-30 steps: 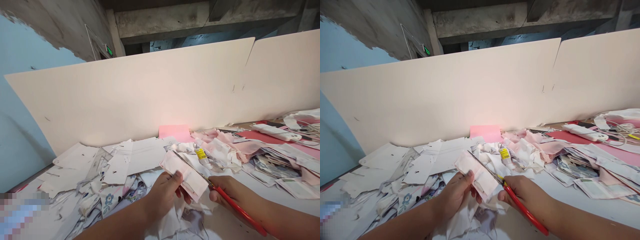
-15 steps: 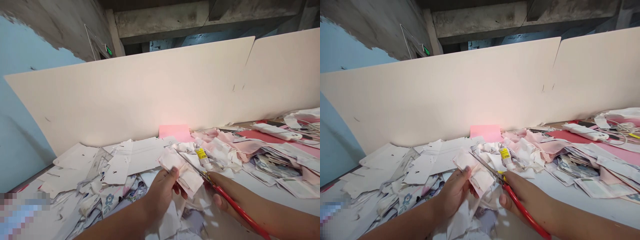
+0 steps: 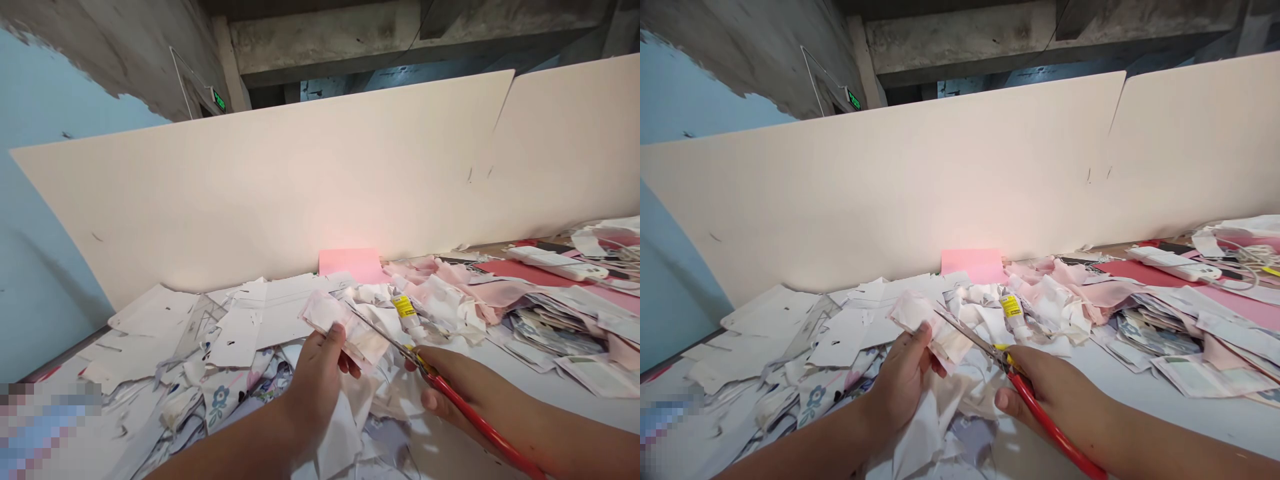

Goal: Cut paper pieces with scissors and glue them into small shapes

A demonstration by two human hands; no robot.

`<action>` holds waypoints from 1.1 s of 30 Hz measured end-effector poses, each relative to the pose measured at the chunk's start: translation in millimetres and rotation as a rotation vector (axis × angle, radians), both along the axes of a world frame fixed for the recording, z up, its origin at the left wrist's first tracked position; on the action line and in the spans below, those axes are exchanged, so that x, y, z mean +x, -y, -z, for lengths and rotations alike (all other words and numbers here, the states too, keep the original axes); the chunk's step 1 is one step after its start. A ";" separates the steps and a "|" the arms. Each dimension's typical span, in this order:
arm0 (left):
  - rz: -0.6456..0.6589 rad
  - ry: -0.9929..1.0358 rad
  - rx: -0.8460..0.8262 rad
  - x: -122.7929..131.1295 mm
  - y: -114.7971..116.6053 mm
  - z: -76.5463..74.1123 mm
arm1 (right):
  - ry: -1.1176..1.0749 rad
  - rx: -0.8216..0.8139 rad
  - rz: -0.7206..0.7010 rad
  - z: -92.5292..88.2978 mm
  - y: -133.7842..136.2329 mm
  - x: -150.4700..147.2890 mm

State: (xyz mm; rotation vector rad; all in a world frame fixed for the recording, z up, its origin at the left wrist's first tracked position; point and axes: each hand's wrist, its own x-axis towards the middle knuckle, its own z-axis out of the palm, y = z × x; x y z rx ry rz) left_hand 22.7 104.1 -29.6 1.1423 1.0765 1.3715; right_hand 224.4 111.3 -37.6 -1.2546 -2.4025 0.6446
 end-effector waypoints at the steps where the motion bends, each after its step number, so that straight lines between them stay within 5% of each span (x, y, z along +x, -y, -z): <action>1: -0.006 -0.009 -0.001 0.5 0.5 -1.1 | 0.006 -0.002 0.008 1.0 -0.3 0.4; 19: -0.002 -0.080 0.039 0.9 3.8 -5.0 | 0.036 -0.060 0.118 -2.4 -1.6 -1.8; 26: -0.005 -0.275 0.082 -5.7 0.6 -9.7 | 0.010 -0.067 0.104 7.9 -7.8 3.0; 28: -0.068 -0.529 0.108 -18.6 -10.7 -22.2 | -0.006 -0.081 0.108 8.3 -8.1 3.1; 30: -0.263 -0.750 0.132 -44.8 -28.4 -40.3 | -0.011 -0.095 0.105 6.8 -7.1 2.2; 33: -0.515 -0.880 0.082 -110.9 -53.5 -70.9 | 0.006 -0.121 0.094 3.8 -4.9 -0.2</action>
